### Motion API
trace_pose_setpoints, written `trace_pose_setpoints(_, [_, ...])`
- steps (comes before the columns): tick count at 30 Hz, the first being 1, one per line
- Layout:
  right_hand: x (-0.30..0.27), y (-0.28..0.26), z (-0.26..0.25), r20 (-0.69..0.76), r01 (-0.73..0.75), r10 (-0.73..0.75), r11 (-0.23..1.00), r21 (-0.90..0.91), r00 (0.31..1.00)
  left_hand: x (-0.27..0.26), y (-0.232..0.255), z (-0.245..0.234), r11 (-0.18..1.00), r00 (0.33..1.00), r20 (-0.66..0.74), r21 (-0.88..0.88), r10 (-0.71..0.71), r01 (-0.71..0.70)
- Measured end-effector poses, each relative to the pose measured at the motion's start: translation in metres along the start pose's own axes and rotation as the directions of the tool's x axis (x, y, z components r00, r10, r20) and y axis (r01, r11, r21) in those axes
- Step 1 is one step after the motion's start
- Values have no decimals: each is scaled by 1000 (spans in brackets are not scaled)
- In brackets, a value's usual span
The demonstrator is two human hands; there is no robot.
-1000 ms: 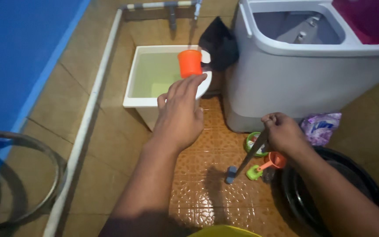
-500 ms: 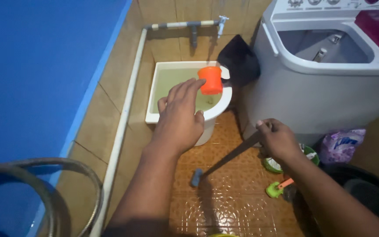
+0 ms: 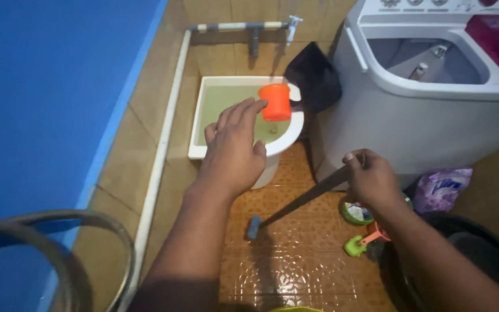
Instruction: The person repairs a shower head by removing a metal component using a long piece of wood as a lever and then reattaching the shower head by hand.
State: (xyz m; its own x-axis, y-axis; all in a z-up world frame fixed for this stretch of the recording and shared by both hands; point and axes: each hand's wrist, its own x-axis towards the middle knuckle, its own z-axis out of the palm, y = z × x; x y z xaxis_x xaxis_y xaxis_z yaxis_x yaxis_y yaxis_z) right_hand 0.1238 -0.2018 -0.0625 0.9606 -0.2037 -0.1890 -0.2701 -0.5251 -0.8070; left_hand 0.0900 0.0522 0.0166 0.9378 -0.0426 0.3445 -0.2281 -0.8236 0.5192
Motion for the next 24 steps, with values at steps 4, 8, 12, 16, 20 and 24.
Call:
trace_pose_setpoints(4, [5, 4, -25, -19, -40, 40, 999, 4, 999, 9, 17, 17, 1000, 1000, -10, -11, 27, -27])
trace_pose_setpoints(8, [17, 20, -48, -31, -7, 6, 999, -39, 1000, 17, 37, 37, 999, 999, -7, -12, 47, -47])
trace_pose_setpoints(12, [26, 40, -66, 14, -38, 39, 997, -62, 999, 23, 57, 56, 998, 998, 14, -24, 63, -63])
trace_pose_setpoints(16, [32, 53, -82, 58, -92, 96, 993, -70, 994, 29, 77, 77, 996, 996, -7, -41, 85, -85])
trace_pose_setpoints(20, [45, 69, -93, 74, -86, 96, 988, -124, 993, 29, 91, 91, 995, 996, -33, -59, 80, -82])
trace_pose_setpoints(24, [60, 85, -91, 87, 19, -1, 978, -207, 996, 20, 94, 97, 998, 998, -27, -42, 54, -55])
